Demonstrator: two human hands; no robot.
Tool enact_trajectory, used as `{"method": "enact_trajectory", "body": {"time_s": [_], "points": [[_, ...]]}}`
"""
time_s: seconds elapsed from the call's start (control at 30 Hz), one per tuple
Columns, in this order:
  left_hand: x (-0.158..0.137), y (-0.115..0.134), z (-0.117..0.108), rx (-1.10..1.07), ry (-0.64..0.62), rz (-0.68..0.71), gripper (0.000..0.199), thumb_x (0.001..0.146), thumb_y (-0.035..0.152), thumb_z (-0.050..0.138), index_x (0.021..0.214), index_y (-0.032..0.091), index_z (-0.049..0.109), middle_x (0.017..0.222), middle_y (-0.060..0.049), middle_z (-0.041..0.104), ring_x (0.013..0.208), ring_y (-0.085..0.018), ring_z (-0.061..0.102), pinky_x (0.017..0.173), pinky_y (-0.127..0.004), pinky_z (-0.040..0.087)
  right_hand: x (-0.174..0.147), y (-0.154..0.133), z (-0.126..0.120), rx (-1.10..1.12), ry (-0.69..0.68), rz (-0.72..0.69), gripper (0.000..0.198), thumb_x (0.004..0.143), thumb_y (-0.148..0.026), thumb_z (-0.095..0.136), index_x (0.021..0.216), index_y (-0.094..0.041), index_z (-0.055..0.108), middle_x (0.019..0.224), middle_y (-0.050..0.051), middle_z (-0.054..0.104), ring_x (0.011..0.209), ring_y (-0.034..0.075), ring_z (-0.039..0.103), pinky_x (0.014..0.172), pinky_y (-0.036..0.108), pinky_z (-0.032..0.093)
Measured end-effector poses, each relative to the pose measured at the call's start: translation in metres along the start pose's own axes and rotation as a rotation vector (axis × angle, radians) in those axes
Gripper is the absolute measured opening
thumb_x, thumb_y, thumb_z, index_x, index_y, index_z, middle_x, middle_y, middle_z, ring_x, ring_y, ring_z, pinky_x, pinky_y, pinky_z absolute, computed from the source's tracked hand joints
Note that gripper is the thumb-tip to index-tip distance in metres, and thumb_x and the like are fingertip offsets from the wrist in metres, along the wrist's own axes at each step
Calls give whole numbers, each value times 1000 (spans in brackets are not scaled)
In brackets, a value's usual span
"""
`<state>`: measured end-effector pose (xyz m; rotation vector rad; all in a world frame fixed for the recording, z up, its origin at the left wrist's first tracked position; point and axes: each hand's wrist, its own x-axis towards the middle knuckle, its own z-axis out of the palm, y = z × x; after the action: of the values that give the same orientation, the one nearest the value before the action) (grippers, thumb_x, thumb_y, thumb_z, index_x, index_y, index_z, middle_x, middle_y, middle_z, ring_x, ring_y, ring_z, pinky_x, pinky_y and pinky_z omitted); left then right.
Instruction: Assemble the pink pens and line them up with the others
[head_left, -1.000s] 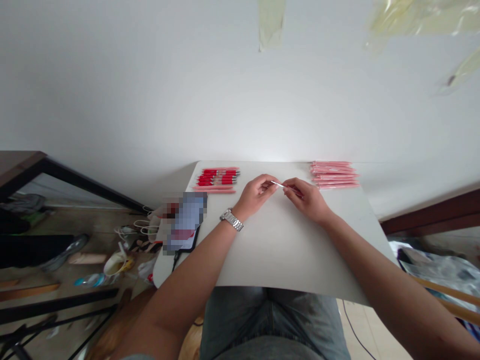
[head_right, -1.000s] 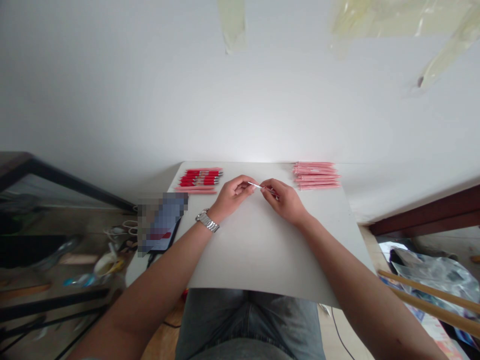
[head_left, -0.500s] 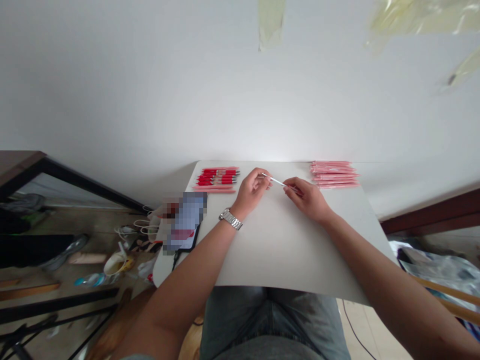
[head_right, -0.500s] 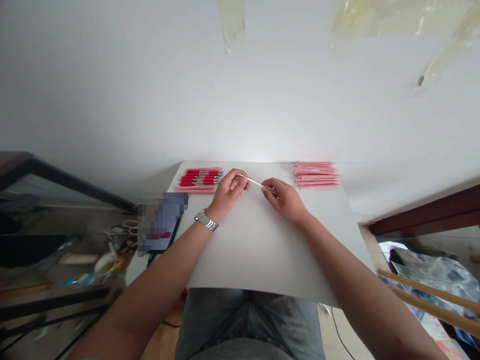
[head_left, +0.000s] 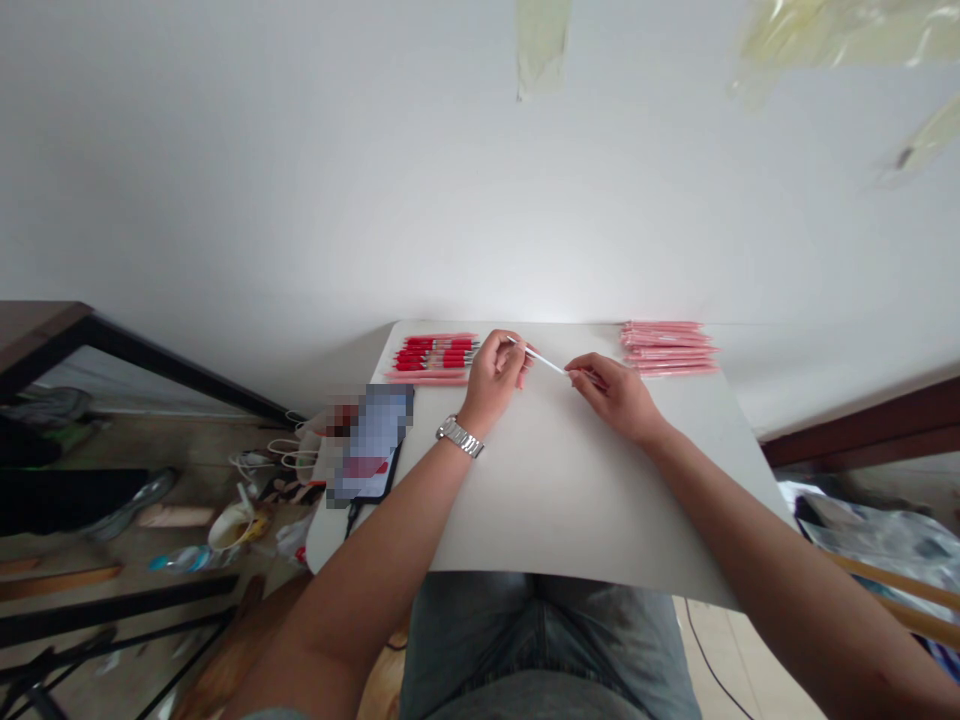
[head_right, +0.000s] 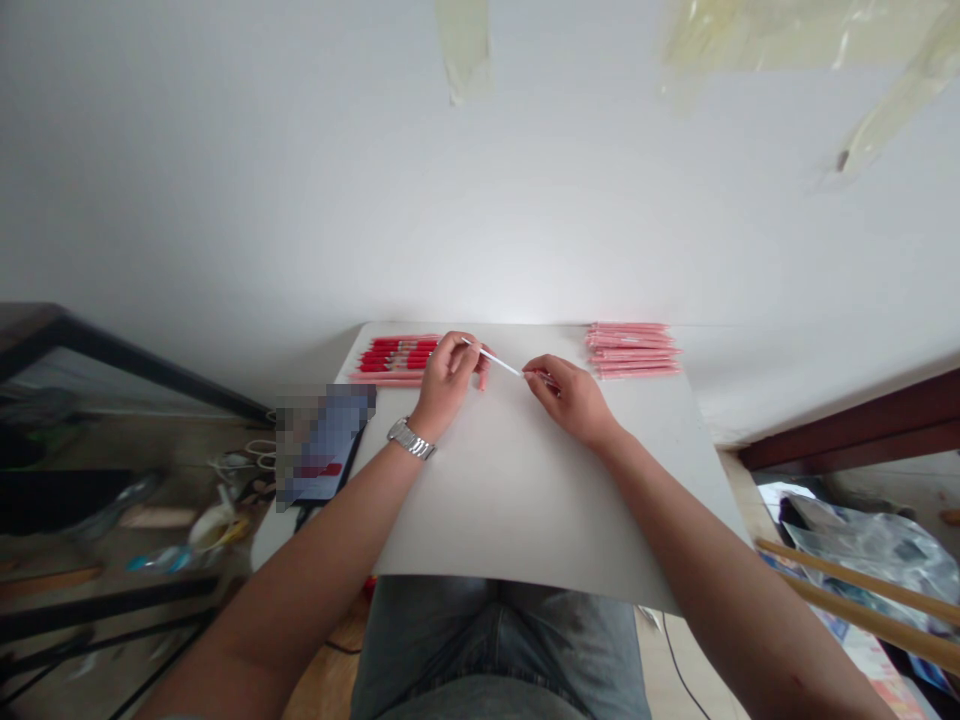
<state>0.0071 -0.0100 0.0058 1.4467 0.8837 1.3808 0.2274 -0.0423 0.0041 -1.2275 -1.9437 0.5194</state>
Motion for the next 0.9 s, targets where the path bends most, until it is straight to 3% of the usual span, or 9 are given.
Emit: {"method": "enact_trajectory", "body": {"time_s": [0.5, 0.73, 0.9], "points": [[1, -4, -5, 66, -29, 10, 31, 97, 45, 66, 115, 20, 61, 85, -1, 65, 56, -8, 56, 56, -24, 51, 0, -1, 1, 0, -5, -9, 27, 103, -45, 54, 103, -22, 69, 91, 6, 72, 77, 18, 64, 70, 30, 48], [1, -2, -5, 65, -14, 5, 30, 96, 43, 67, 116, 20, 62, 83, 0, 61, 58, -8, 58, 52, -22, 49, 0, -1, 1, -5, -3, -14, 27, 103, -45, 54, 103, -23, 69, 91, 6, 73, 77, 19, 65, 70, 30, 49], [1, -6, -6, 106, 9, -4, 31, 96, 41, 66, 122, 22, 63, 94, -4, 64, 68, -12, 63, 52, -22, 50, 0, -2, 1, -13, -3, -15, 29, 103, -46, 53, 103, -22, 69, 90, 6, 73, 76, 19, 64, 69, 31, 49]]}}
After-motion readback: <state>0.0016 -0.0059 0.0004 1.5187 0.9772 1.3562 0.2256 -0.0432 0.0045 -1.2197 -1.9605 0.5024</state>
